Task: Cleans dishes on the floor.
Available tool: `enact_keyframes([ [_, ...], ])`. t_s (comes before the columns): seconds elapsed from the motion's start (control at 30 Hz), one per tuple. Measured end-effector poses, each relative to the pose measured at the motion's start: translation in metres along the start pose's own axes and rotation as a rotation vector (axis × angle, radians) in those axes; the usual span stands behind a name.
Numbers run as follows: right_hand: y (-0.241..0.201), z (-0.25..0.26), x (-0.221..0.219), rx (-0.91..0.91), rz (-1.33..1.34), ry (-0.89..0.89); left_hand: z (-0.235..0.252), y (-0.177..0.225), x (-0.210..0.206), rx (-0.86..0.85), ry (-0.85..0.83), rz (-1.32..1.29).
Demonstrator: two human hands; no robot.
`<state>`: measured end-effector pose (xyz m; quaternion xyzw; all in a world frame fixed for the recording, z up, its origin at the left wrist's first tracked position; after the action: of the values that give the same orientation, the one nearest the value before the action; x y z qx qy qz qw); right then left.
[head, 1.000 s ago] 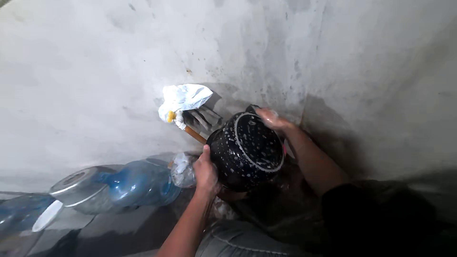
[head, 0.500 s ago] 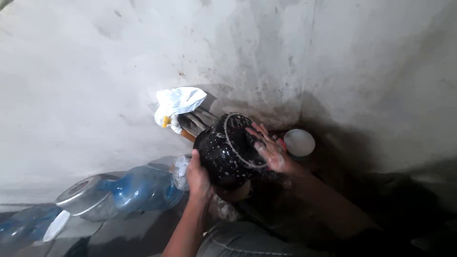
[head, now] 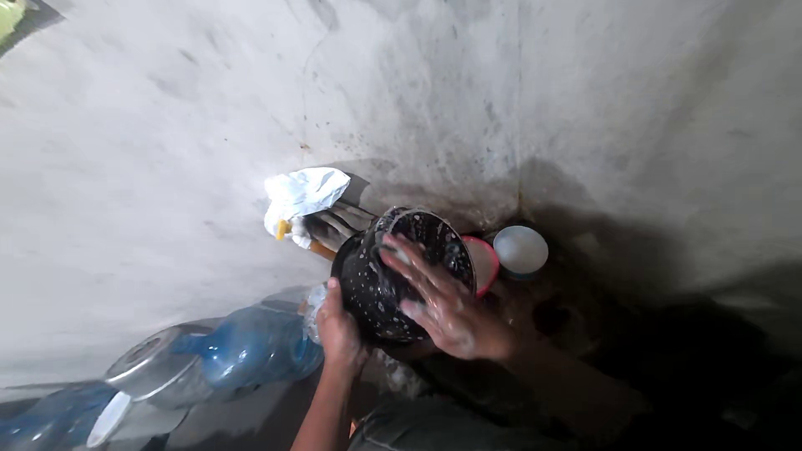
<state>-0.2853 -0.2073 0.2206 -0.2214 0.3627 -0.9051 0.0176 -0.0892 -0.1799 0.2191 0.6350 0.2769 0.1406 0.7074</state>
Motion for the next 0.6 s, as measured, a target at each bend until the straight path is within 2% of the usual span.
enact_keyframes([
  [0.1, 0.014, -0.038, -0.003, 0.005, -0.067, 0.138, -0.002, 0.002, 0.001, -0.005, -0.048, -0.014],
  [0.17, 0.032, -0.042, 0.004, -0.049, -0.111, 0.177, -0.004, 0.004, -0.001, 0.001, -0.046, -0.035],
  [0.33, 0.088, -0.013, 0.022, -0.235, 0.048, 0.16, -0.005, 0.009, -0.001, -0.009, -0.064, -0.081],
  [0.43, 0.106, 0.0, 0.03, -0.476, 0.245, 0.172, -0.006, 0.011, 0.001, -0.035, -0.045, -0.065],
  [0.5, 0.115, 0.011, 0.036, -0.571, 0.237, 0.208, -0.01, 0.015, -0.002, -0.078, -0.053, 0.011],
  [0.6, 0.121, 0.044, 0.042, -0.587, 0.16, 0.011, -0.015, 0.021, -0.008, -0.212, -0.127, 0.224],
])
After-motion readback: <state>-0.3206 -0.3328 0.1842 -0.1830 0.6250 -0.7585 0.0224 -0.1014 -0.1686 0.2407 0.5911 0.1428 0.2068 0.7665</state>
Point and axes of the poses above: each hand's wrist, its own z-axis towards the middle knuckle, its own x-axis out of the back of the hand, y = z × x, the point moved 5 cm from there along z, towards the middle knuckle, and after that the axes turned 8 degrees about -z, right-handed, at the moved point
